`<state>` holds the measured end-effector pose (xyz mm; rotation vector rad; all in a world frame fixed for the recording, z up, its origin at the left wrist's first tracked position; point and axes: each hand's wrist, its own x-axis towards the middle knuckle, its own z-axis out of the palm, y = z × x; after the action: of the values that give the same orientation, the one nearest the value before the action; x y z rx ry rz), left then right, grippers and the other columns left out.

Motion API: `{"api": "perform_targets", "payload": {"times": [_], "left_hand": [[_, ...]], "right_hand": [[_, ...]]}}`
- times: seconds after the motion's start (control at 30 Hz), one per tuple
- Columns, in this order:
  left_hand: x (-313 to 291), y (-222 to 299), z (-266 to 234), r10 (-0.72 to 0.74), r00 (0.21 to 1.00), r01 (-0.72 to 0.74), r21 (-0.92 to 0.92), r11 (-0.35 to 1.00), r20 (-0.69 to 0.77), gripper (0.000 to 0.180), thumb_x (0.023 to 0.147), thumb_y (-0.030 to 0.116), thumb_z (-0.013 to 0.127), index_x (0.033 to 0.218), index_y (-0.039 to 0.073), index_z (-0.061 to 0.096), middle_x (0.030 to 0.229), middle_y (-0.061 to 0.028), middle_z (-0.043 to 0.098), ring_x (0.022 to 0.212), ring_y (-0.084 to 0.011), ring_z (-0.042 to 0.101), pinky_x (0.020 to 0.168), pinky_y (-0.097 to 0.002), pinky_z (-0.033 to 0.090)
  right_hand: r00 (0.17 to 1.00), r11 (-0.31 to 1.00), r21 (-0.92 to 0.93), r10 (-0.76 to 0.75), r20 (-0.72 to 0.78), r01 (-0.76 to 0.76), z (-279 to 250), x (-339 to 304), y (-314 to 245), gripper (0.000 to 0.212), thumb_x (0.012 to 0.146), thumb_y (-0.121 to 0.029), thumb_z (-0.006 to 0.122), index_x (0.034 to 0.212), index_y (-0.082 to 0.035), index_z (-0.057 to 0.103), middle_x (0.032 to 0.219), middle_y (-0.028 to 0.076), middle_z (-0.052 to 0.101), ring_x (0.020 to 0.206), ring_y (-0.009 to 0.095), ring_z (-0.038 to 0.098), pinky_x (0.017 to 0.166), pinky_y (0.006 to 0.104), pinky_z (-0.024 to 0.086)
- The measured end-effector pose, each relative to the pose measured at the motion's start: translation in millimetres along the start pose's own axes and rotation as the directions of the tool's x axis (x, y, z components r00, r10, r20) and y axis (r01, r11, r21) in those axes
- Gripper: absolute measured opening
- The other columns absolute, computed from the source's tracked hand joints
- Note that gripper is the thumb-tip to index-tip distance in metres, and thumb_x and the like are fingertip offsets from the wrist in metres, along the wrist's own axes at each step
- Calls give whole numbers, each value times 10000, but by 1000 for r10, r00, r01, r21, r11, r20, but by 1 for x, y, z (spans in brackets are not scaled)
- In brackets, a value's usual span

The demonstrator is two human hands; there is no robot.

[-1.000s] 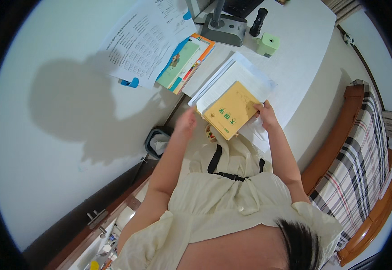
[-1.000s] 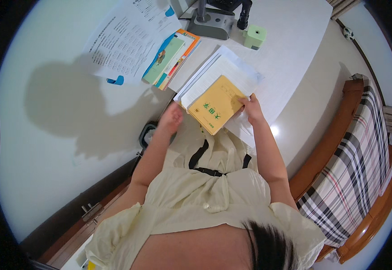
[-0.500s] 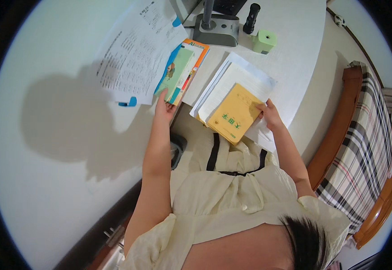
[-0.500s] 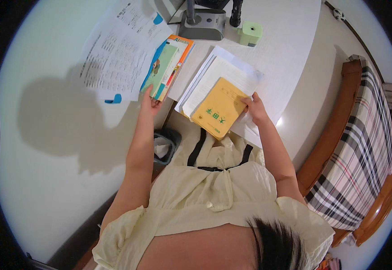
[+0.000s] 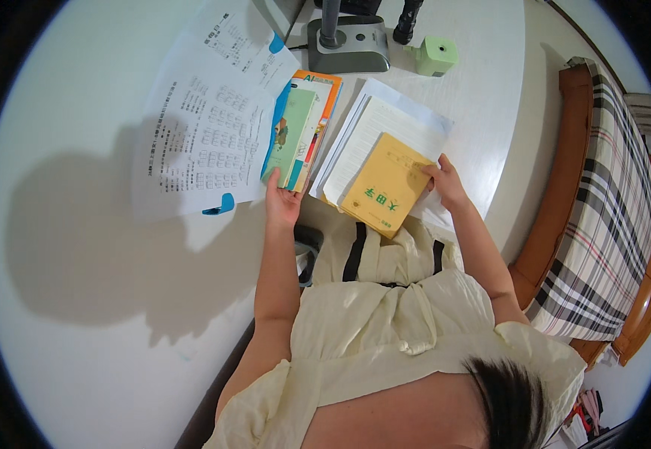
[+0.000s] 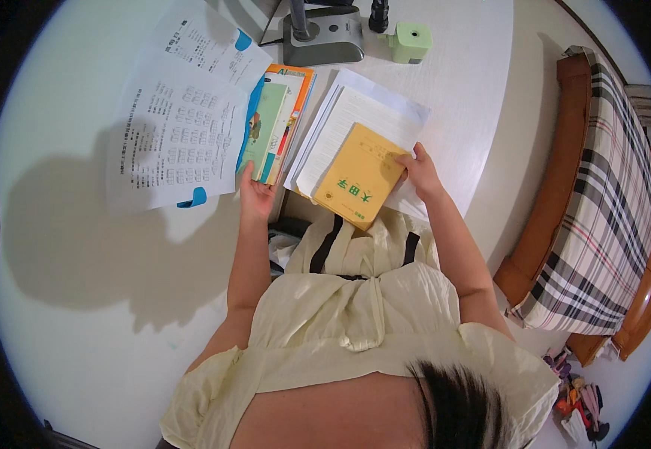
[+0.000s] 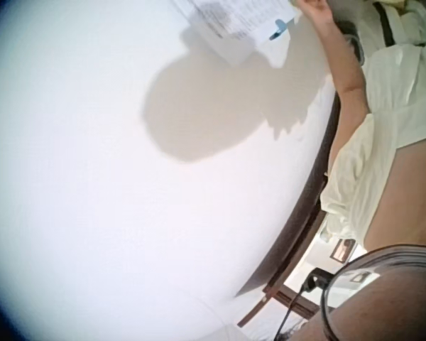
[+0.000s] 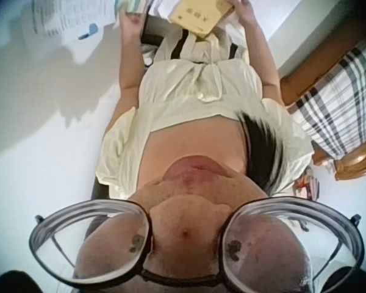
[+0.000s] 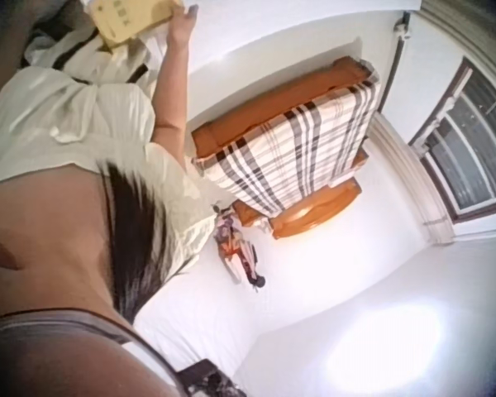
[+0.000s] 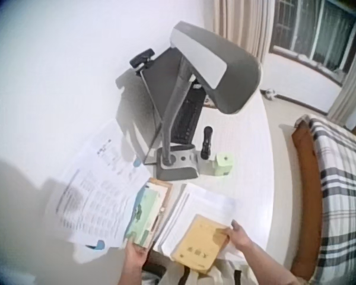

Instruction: The person organizes yellow envelopes and papers on a desk, stacking them and placing them into a drawer. They also handle a colorful box and a white sheet of paper, arranging items on the desk.

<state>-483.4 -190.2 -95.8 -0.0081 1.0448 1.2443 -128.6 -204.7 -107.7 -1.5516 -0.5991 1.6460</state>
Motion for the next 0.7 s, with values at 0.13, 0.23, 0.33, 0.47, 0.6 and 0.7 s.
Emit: {"api": "perform_targets", "payload": {"times": [0.13, 0.23, 0.33, 0.47, 0.6, 0.7], "left_hand": [[5, -3, -7, 50, 996, -47, -46, 998, 78, 364, 882, 235, 521, 1192, 51, 466, 1158, -91, 563, 1009, -239, 580, 838, -384, 499], [10, -10, -10, 80, 995, -75, -69, 995, 64, 357, 885, 222, 516, 1190, 42, 468, 1151, -93, 568, 994, -238, 588, 831, -383, 503], [15, -16, -14, 108, 992, -103, -73, 992, 67, 374, 875, 240, 527, 1179, 28, 482, 1142, -114, 576, 1012, -245, 580, 860, -390, 484], [18, -21, -13, 106, 993, -100, -112, 989, 51, 379, 879, 224, 517, 1194, 19, 470, 1146, -120, 572, 1021, -256, 574, 864, -406, 481], [18, -23, -14, 108, 990, -91, -175, 980, 87, 386, 882, 211, 505, 1210, 13, 461, 1154, -129, 566, 1027, -266, 570, 871, -421, 477], [18, -23, -16, 99, 992, -85, -178, 980, 72, 382, 889, 209, 489, 1220, 23, 451, 1170, -116, 558, 1036, -260, 566, 872, -417, 478]], "right_hand": [[1000, 1000, 8, 5, -21, -4, 1, 0, 1, 384, 806, -52, 545, 1169, -15, 425, 788, 39, 553, 578, 89, 455, 515, 224, 383], [1000, 1000, 3, 6, -30, -6, 1, 4, 4, 384, 809, -57, 542, 1172, -10, 424, 789, 36, 554, 570, 88, 453, 507, 229, 380], [1000, 1000, 3, -18, -16, 18, 2, 12, 13, 384, 808, -63, 543, 1169, -7, 425, 802, 40, 553, 588, 85, 453, 520, 228, 382], [999, 999, -14, -41, -6, 41, 8, 24, 19, 393, 804, -66, 545, 1174, -8, 426, 825, 39, 551, 614, 85, 453, 540, 229, 384], [999, 999, -34, -26, 32, 27, 25, 30, 14, 401, 801, -65, 544, 1181, -12, 429, 845, 41, 558, 633, 94, 469, 553, 231, 392], [997, 999, -18, -38, 65, 39, 37, 37, 13, 410, 799, -59, 538, 1190, -6, 426, 874, 57, 571, 652, 105, 498, 558, 235, 401]]}}
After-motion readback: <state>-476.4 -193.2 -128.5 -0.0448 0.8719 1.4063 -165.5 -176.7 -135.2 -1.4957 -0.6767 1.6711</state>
